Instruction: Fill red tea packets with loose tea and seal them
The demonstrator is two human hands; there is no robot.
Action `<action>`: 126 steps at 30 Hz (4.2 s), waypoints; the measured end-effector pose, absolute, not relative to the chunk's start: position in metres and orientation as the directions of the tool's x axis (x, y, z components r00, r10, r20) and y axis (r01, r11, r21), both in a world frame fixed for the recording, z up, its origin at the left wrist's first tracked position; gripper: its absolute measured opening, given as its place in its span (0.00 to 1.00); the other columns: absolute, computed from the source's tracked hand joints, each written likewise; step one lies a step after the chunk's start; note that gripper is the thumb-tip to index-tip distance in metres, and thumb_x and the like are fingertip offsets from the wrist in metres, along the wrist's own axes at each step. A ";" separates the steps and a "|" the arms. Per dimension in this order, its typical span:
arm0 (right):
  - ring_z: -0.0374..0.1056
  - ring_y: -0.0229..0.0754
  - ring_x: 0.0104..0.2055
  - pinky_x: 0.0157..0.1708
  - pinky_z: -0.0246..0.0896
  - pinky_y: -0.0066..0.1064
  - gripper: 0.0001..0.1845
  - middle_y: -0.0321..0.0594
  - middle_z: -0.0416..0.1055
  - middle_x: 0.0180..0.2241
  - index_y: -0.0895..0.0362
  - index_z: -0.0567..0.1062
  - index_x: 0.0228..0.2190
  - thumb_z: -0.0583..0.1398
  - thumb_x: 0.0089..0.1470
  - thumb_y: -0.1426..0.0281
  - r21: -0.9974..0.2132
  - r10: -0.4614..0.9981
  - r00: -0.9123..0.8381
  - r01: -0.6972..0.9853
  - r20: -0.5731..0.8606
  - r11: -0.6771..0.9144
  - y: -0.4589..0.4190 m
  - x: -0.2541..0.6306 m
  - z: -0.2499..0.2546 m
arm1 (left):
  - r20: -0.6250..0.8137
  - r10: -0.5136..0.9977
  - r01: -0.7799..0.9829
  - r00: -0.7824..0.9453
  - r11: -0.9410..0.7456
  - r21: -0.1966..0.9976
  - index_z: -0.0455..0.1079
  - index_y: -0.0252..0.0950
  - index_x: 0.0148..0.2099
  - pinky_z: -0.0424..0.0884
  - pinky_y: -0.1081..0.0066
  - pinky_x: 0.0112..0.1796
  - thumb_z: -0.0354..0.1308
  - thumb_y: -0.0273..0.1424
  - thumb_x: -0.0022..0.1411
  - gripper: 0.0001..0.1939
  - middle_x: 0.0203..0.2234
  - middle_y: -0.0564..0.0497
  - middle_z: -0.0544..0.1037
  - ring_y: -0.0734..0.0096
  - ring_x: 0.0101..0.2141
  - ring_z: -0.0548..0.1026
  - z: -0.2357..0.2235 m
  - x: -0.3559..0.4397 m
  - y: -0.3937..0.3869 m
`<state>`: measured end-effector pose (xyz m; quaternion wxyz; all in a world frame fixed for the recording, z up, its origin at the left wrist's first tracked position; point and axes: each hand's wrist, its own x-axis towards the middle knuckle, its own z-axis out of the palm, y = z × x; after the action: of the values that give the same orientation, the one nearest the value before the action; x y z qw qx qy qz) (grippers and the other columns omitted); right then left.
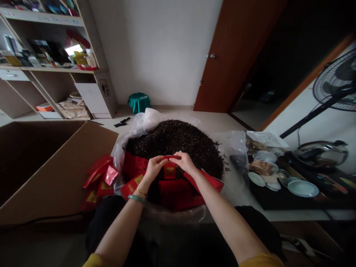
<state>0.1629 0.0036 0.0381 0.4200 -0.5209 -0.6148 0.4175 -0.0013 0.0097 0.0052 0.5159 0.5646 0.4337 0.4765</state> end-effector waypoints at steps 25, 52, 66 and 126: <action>0.64 0.48 0.44 0.46 0.62 0.38 0.17 0.46 0.71 0.40 0.54 0.72 0.49 0.53 0.58 0.71 -0.362 0.839 -0.217 0.827 0.499 0.429 -0.016 0.139 0.047 | 0.305 0.952 0.656 0.036 -0.253 0.711 0.60 0.36 0.55 0.69 0.63 0.44 0.63 0.28 0.46 0.33 0.45 0.43 0.74 0.56 0.45 0.73 0.007 0.004 -0.005; 0.68 0.39 0.36 0.44 0.60 0.32 0.08 0.35 0.73 0.28 0.57 0.71 0.24 0.53 0.49 0.71 -0.998 0.978 -0.211 0.053 0.004 0.015 0.006 0.143 0.030 | 0.540 0.812 0.739 0.221 -0.501 0.451 0.61 0.34 0.54 0.68 0.58 0.49 0.61 0.26 0.50 0.28 0.46 0.41 0.71 0.56 0.48 0.69 -0.019 0.003 0.003; 0.71 0.42 0.44 0.43 0.66 0.31 0.17 0.44 0.74 0.43 0.55 0.72 0.45 0.51 0.56 0.75 -0.526 0.995 -0.094 0.846 0.018 0.089 0.000 0.166 0.015 | 0.433 0.885 0.827 0.172 -0.369 0.424 0.64 0.36 0.51 0.68 0.63 0.43 0.62 0.30 0.50 0.24 0.40 0.46 0.73 0.59 0.40 0.71 -0.007 0.003 -0.002; 0.68 0.43 0.43 0.47 0.60 0.35 0.09 0.40 0.73 0.38 0.53 0.76 0.35 0.62 0.48 0.71 -0.611 0.889 -0.217 0.660 0.403 0.438 -0.007 0.151 0.046 | 0.354 0.935 0.793 -0.019 -0.201 0.575 0.60 0.37 0.54 0.68 0.62 0.41 0.65 0.38 0.48 0.32 0.44 0.44 0.75 0.55 0.43 0.72 0.000 0.006 -0.007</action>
<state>0.1514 -0.0073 0.0462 0.3670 -0.5068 -0.7643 0.1563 0.0060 -0.0070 0.0002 0.1022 0.6928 0.6237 0.3472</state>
